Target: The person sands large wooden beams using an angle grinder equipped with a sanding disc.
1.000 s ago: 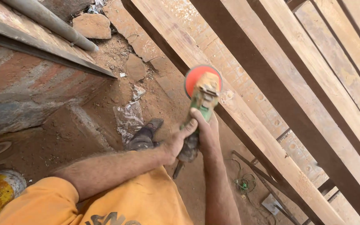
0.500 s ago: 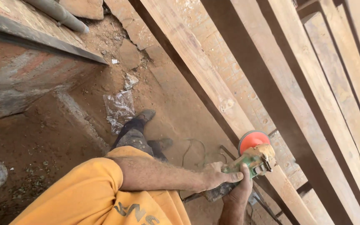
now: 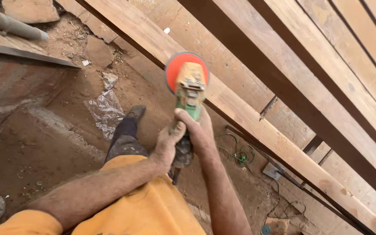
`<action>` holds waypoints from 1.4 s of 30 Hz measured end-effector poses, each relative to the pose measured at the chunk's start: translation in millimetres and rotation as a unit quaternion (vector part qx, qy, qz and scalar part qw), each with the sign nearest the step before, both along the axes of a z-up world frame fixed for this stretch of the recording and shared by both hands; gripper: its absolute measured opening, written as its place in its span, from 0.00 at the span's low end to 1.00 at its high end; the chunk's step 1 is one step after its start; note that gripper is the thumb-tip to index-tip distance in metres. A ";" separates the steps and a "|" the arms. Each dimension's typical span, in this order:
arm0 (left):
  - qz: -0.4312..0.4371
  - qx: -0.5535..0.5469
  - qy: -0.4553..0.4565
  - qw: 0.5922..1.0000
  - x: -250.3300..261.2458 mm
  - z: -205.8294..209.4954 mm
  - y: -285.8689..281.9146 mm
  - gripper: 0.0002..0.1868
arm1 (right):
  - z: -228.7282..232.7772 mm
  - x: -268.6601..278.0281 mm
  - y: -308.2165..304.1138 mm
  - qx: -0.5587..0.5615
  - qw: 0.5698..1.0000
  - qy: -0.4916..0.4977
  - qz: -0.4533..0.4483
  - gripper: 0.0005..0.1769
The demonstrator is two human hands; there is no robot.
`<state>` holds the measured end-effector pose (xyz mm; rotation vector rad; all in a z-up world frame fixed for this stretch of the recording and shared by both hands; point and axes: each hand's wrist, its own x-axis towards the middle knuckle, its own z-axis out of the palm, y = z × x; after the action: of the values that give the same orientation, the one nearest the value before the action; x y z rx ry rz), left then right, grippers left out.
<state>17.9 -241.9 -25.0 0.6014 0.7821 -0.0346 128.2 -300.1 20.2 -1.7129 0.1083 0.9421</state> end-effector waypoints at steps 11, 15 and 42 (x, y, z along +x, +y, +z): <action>-0.195 0.014 -0.046 0.980 23.8 13.2 -181.5 0.44 | 2.9 -11.6 -217.9 -0.072 0.968 0.043 -0.238 0.37; -0.293 0.100 -0.008 0.951 26.8 0.2 -214.0 0.47 | -9.0 -23.8 -259.7 -0.039 0.959 0.020 -0.279 0.30; -0.184 0.020 -0.039 0.982 18.6 15.6 -64.1 0.47 | 3.2 -5.8 -95.5 -0.075 0.987 0.033 -0.137 0.43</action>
<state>36.5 -305.9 -9.4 0.7754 0.5892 -0.3336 122.4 -395.5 23.4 -1.7494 0.4575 0.8008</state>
